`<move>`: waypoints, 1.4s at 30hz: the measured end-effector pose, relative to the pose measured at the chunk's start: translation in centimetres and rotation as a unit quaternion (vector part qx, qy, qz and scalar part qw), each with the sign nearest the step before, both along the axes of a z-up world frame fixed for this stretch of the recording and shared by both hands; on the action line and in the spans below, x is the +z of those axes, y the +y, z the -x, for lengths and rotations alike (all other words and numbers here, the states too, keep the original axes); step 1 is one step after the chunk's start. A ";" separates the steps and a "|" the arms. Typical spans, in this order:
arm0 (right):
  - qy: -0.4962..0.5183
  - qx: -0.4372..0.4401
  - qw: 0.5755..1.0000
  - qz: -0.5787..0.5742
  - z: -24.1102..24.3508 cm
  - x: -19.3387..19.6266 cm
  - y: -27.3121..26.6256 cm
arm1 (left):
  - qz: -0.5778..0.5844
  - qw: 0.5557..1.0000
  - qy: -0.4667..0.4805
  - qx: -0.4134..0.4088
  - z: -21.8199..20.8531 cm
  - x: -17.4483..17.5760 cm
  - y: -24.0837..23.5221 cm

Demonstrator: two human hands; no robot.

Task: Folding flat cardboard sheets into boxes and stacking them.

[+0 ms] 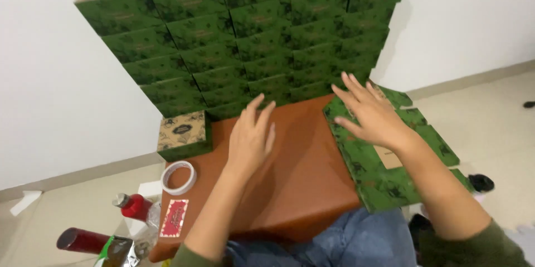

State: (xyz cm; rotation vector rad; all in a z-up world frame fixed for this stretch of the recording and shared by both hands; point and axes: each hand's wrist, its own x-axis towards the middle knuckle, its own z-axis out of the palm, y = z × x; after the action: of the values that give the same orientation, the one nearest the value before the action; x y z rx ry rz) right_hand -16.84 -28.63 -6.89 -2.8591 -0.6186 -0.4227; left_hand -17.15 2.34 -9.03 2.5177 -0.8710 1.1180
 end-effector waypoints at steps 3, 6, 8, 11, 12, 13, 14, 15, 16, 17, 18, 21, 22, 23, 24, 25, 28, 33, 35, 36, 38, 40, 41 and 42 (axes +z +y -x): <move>0.186 -0.095 0.978 -0.012 7.5 -4.6 -3.6 | -0.035 0.981 0.190 0.009 5.2 -7.5 -0.1; 0.266 -0.148 0.952 -0.043 10.6 -13.3 -4.6 | -0.020 0.960 0.279 -0.024 7.6 -14.0 -2.2; 0.242 -0.167 0.955 -0.048 11.5 -15.4 -3.5 | -0.017 0.951 0.304 -0.054 8.6 -14.5 -4.5; 0.221 -0.181 0.957 -0.055 11.0 -17.7 -4.1 | -0.019 0.940 0.325 -0.103 9.2 -15.5 -8.2; 0.225 -0.182 0.955 -0.062 10.4 -18.4 -4.5 | -0.029 0.938 0.322 -0.127 8.9 -15.8 -9.2; 0.226 -0.181 0.955 -0.063 10.8 -19.0 -4.6 | -0.031 0.938 0.322 -0.126 9.5 -16.1 -10.0; 0.227 -0.170 0.957 -0.066 10.6 -19.2 -5.0 | -0.033 0.935 0.323 -0.143 9.4 -16.0 -10.9; 0.228 -0.160 0.958 -0.068 10.3 -19.3 -5.3 | -0.036 0.932 0.324 -0.160 9.3 -15.9 -11.9; 0.226 -0.162 0.958 -0.070 10.8 -18.2 -5.3 | -0.038 0.932 0.323 -0.163 9.3 -15.9 -11.9; 0.237 -0.127 0.959 -0.091 11.2 -17.2 -5.2 | -0.048 0.940 0.297 -0.159 9.2 -16.0 -12.0; 0.251 -0.094 0.957 -0.110 11.8 -16.3 -5.4 | -0.056 0.947 0.274 -0.156 9.3 -16.3 -12.2; 0.272 -0.034 0.943 -0.191 12.6 -14.8 -6.2 | -0.044 0.946 0.274 -0.165 9.4 -16.0 -12.1; 0.271 -0.034 0.943 -0.191 12.7 -14.8 -6.3 | -0.045 0.947 0.274 -0.165 9.6 -15.9 -12.0; 0.267 -0.031 0.942 -0.202 12.9 -14.8 -6.3 | -0.048 0.946 0.275 -0.165 9.7 -15.8 -11.9; 0.262 -0.027 0.941 -0.213 12.8 -14.7 -6.2 | -0.050 0.946 0.276 -0.165 9.8 -15.6 -11.8; 0.261 -0.026 0.941 -0.213 12.6 -14.9 -6.3 | -0.050 0.946 0.275 -0.164 9.7 -15.4 -11.8; 0.256 -0.034 0.940 -0.224 12.4 -15.7 -6.6 | -0.056 0.941 0.286 -0.174 9.9 -15.2 -11.5; 0.266 -0.014 0.927 -0.265 12.3 -15.0 -6.9 | -0.027 0.920 0.329 -0.210 9.6 -15.2 -11.2; 0.266 -0.010 0.924 -0.276 12.5 -14.5 -6.7 | -0.034 0.920 0.328 -0.211 9.6 -15.2 -11.2; 0.266 -0.003 0.922 -0.283 12.6 -14.2 -6.8 | -0.038 0.921 0.325 -0.210 9.5 -15.1 -11.2; 0.263 -0.002 0.919 -0.293 12.6 -14.3 -7.0 | -0.044 0.921 0.323 -0.215 9.4 -15.2 -11.3; 0.264 0.005 0.917 -0.299 12.8 -13.9 -6.9 | -0.046 0.921 0.321 -0.216 9.5 -15.3 -11.3; 0.270 0.010 0.914 -0.304 12.9 -13.5 -6.8 | -0.056 0.924 0.315 -0.211 9.6 -15.3 -11.3; 0.273 0.018 0.911 -0.308 12.9 -13.0 -6.7 | -0.067 0.927 0.306 -0.205 9.4 -15.2 -11.3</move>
State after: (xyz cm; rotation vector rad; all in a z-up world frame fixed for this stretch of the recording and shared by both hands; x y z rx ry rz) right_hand -29.69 -35.35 -19.94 -2.1949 -0.3416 0.1761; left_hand -26.57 -8.97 -24.20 2.3834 -1.2168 0.1262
